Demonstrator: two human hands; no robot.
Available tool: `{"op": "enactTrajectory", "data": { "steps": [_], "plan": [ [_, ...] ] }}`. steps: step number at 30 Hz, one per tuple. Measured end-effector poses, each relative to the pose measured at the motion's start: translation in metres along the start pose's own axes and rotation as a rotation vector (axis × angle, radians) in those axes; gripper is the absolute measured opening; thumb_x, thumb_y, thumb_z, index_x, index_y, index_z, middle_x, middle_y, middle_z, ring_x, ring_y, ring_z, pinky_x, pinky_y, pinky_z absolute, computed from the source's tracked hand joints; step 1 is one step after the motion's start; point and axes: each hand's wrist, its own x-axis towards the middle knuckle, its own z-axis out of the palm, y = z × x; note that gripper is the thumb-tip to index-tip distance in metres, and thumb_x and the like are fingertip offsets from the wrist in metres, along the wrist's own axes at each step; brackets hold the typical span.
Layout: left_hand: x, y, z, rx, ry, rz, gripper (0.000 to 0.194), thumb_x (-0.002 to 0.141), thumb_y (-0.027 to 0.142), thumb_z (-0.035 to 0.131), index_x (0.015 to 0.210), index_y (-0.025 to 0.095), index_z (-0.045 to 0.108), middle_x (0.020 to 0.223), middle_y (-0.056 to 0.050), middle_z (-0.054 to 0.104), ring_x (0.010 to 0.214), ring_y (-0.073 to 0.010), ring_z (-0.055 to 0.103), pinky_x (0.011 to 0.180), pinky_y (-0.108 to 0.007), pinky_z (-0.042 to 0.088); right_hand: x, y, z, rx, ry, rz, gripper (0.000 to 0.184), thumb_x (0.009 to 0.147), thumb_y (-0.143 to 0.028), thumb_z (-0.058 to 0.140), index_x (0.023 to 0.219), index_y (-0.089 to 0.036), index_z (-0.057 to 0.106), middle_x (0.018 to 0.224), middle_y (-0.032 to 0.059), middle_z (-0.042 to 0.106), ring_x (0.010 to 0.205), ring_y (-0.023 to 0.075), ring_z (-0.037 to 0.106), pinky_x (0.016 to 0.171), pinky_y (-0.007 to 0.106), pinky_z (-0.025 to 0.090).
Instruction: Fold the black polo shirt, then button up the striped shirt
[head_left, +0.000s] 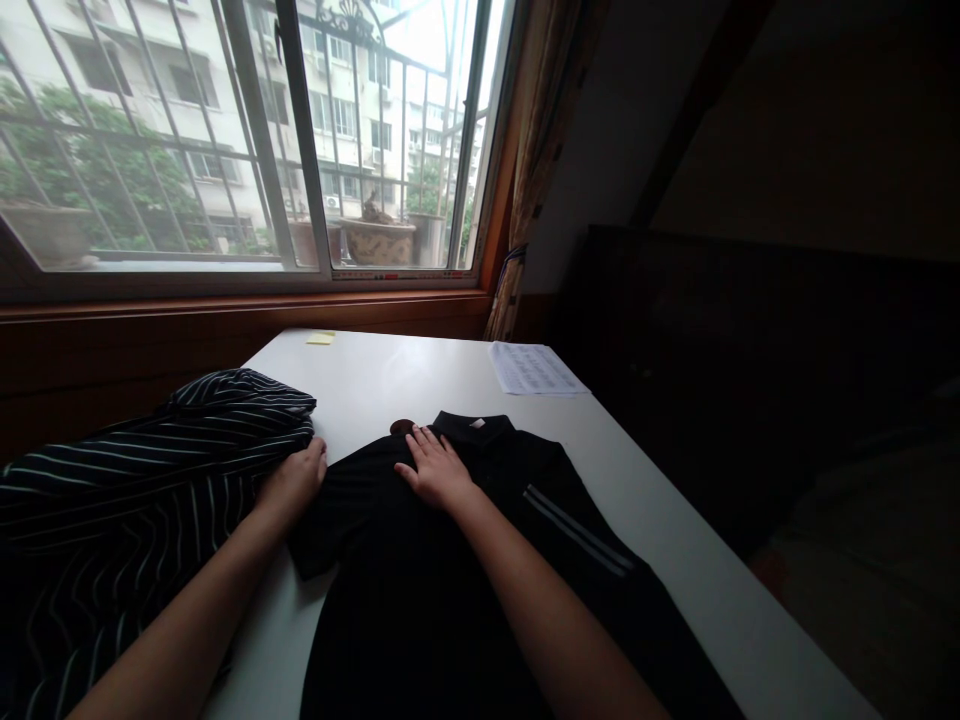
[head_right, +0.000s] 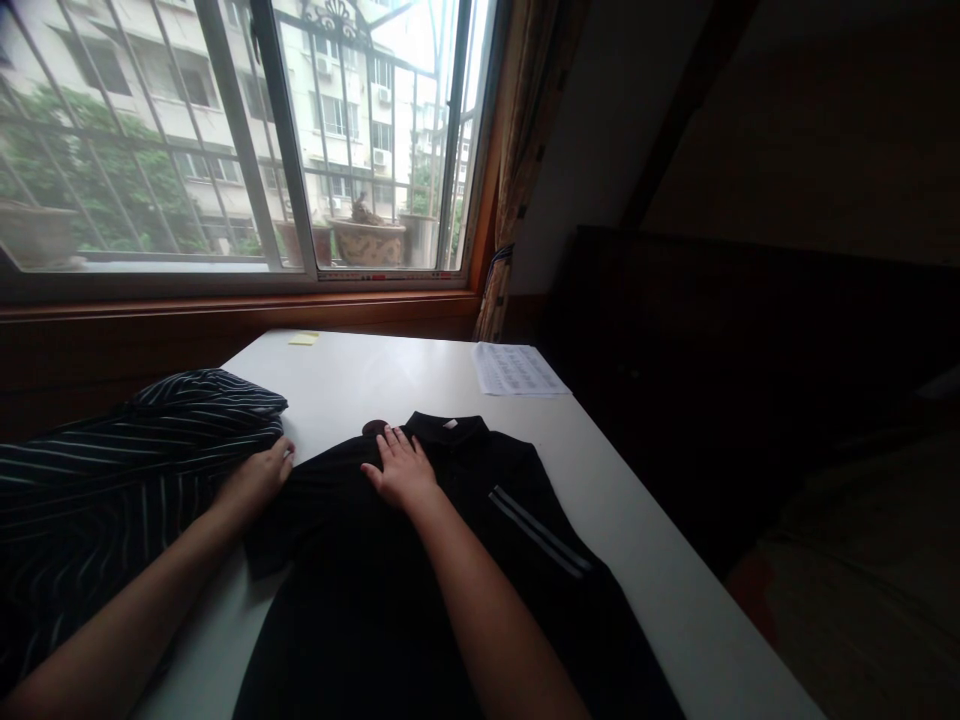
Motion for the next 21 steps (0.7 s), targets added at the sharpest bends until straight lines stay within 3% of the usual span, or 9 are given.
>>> {"op": "enactTrajectory", "data": {
  "steps": [10,21],
  "plan": [
    [0.0,-0.003,0.004,-0.037,0.016,-0.001,0.024,0.101,0.029,0.036,0.118,0.02,0.052,0.109,-0.012,0.072,0.091,-0.0236,0.071,0.072,-0.027,0.046,0.002,0.012,-0.004,0.031,-0.02,0.071,0.076,0.099,-0.064,0.025,0.157,-0.015,0.02,0.166,0.0079,0.01,0.152,0.0204,0.01,0.122,0.042,0.013],
    [0.009,-0.012,0.008,-0.148,0.043,-0.055,0.028,0.099,0.027,0.038,0.12,0.02,0.054,0.103,-0.011,0.073,0.091,-0.0245,0.071,0.071,-0.026,0.046,-0.008,0.003,-0.007,-0.009,-0.003,0.085,0.072,0.1,-0.057,0.029,0.156,-0.013,0.024,0.164,0.0082,0.015,0.152,0.0218,0.011,0.122,0.044,0.012]
  ]
}}
